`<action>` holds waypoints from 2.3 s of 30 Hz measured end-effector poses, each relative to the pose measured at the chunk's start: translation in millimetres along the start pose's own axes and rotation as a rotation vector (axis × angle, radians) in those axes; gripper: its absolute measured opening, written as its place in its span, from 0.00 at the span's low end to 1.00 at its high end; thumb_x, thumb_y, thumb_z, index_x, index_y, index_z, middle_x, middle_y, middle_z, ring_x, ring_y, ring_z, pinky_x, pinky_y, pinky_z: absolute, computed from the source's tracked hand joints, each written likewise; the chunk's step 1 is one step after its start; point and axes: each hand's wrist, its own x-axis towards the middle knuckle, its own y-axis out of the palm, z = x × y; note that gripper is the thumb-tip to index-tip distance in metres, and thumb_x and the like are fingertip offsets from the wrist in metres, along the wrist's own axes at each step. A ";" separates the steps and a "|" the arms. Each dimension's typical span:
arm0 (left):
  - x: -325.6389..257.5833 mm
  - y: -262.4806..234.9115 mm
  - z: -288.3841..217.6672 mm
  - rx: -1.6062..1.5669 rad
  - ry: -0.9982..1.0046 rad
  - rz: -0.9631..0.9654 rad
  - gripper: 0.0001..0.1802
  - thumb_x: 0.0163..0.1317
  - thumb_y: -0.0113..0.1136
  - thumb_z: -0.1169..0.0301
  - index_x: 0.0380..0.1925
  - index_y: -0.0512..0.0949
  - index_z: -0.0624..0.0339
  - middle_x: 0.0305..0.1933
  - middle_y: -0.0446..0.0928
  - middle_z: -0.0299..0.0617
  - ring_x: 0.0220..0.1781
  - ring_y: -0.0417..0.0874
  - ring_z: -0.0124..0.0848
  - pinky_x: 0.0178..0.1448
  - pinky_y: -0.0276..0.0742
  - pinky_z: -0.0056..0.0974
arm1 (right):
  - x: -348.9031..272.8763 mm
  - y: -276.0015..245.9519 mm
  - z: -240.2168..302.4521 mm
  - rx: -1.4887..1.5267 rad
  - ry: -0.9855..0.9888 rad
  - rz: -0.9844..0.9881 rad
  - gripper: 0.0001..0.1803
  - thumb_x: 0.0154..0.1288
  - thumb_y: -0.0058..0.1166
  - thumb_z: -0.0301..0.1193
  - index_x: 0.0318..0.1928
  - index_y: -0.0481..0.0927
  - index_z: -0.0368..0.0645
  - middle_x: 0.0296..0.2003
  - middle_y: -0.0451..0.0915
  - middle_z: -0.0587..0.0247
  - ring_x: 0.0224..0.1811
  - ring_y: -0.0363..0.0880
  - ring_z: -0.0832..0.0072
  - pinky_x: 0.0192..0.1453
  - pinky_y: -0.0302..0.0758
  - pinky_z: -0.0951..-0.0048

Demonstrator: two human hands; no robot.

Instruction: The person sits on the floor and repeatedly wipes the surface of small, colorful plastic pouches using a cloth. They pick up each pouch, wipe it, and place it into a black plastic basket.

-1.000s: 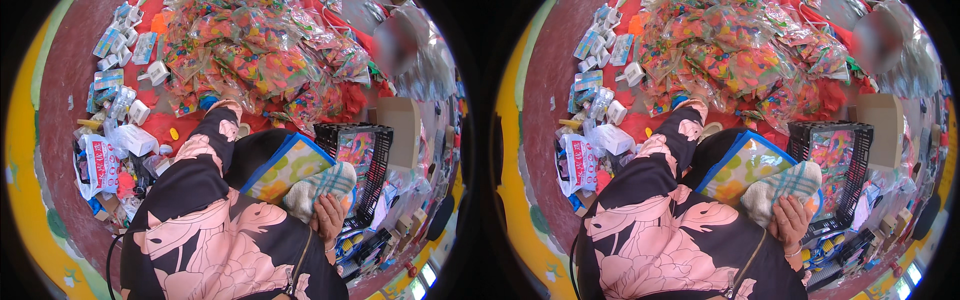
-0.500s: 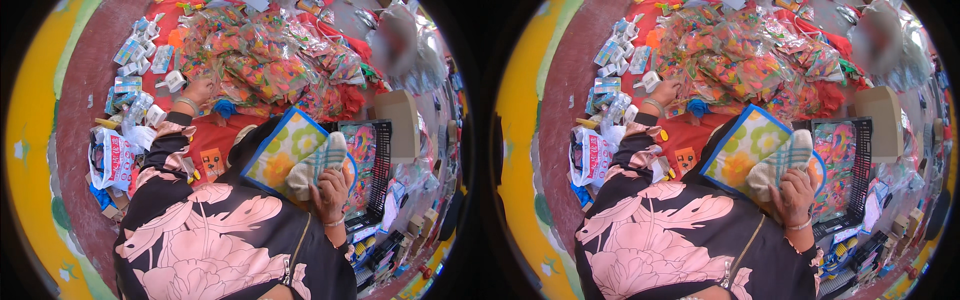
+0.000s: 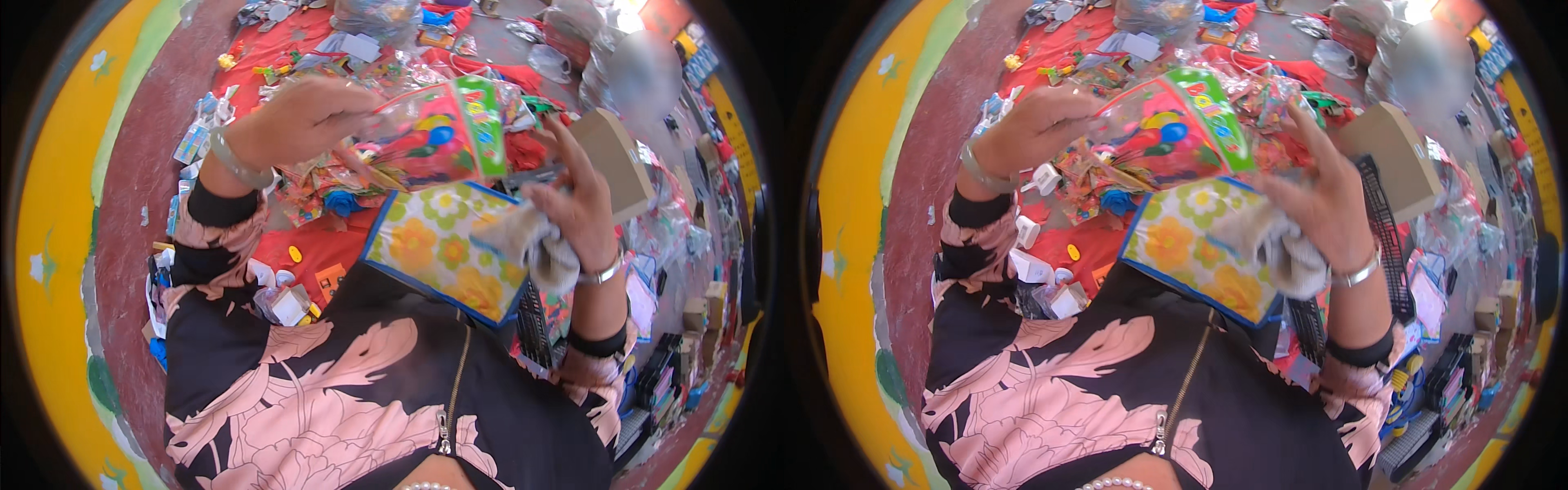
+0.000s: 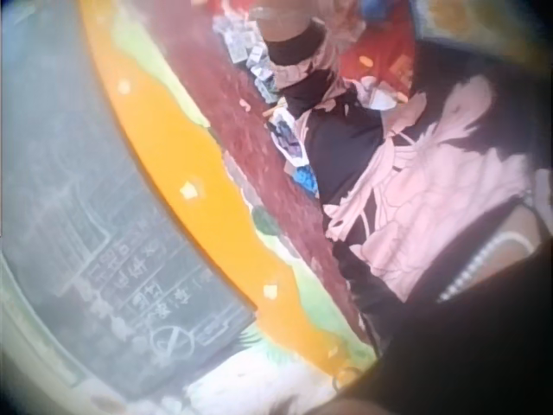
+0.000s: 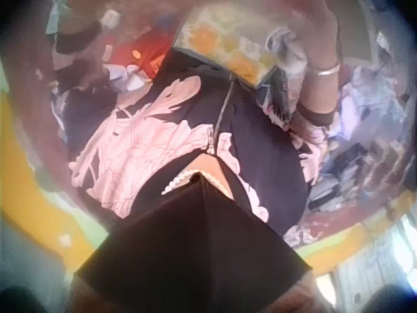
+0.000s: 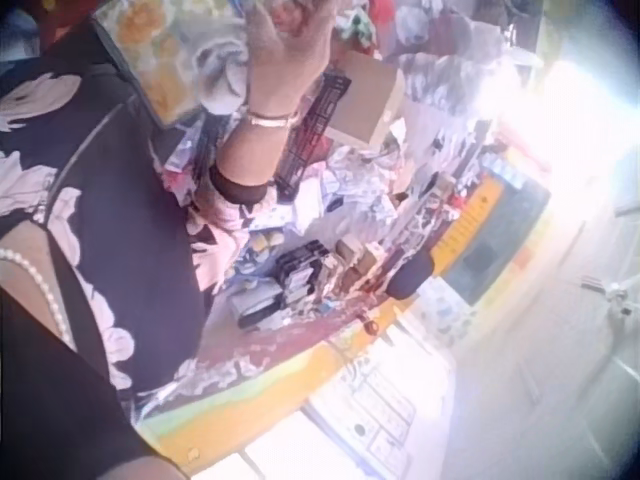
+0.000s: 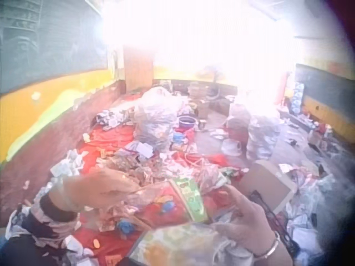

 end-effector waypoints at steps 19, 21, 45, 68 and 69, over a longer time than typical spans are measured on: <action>90.0 162.8 -27.6 -1.418 -0.562 -0.365 0.33 0.56 0.65 0.66 0.60 0.64 0.61 0.48 0.75 0.40 0.48 0.77 0.25 0.42 0.73 0.30 | 8.9 -93.0 31.0 0.119 0.322 0.196 0.08 0.65 0.54 0.26 0.33 0.82 0.34 0.22 0.71 0.80 0.25 0.64 0.91 0.27 0.63 0.82; 100.7 175.1 -31.6 -1.650 -0.489 -0.354 0.27 0.57 0.64 0.68 0.56 0.68 0.59 0.44 0.77 0.37 0.42 0.78 0.24 0.38 0.72 0.29 | 8.3 -86.0 38.2 0.123 0.335 0.198 0.08 0.66 0.53 0.26 0.33 0.82 0.34 0.21 0.70 0.80 0.24 0.63 0.91 0.26 0.62 0.82; 63.5 177.0 15.1 -1.674 -0.568 -0.388 0.03 0.61 0.57 0.74 0.31 0.77 0.62 0.31 0.79 0.36 0.28 0.80 0.25 0.32 0.76 0.29 | -11.6 -106.1 -40.6 0.483 0.555 -0.144 0.10 0.65 0.56 0.33 0.37 0.82 0.37 0.26 0.81 0.68 0.23 0.76 0.85 0.25 0.71 0.82; -65.7 242.8 12.9 -0.460 -0.794 -0.482 0.14 0.67 0.49 0.64 0.31 0.74 0.66 0.27 0.75 0.57 0.32 0.77 0.53 0.35 0.72 0.44 | -93.2 22.1 -132.3 0.088 0.689 0.279 0.10 0.66 0.53 0.31 0.37 0.80 0.36 0.31 0.80 0.67 0.33 0.78 0.81 0.34 0.74 0.77; -63.5 241.2 10.9 -0.458 -0.802 -0.500 0.15 0.67 0.49 0.64 0.30 0.74 0.66 0.27 0.75 0.57 0.32 0.78 0.54 0.35 0.72 0.45 | -89.9 9.1 -126.9 0.028 0.626 0.288 0.10 0.67 0.52 0.32 0.37 0.80 0.37 0.32 0.80 0.65 0.35 0.78 0.78 0.39 0.74 0.74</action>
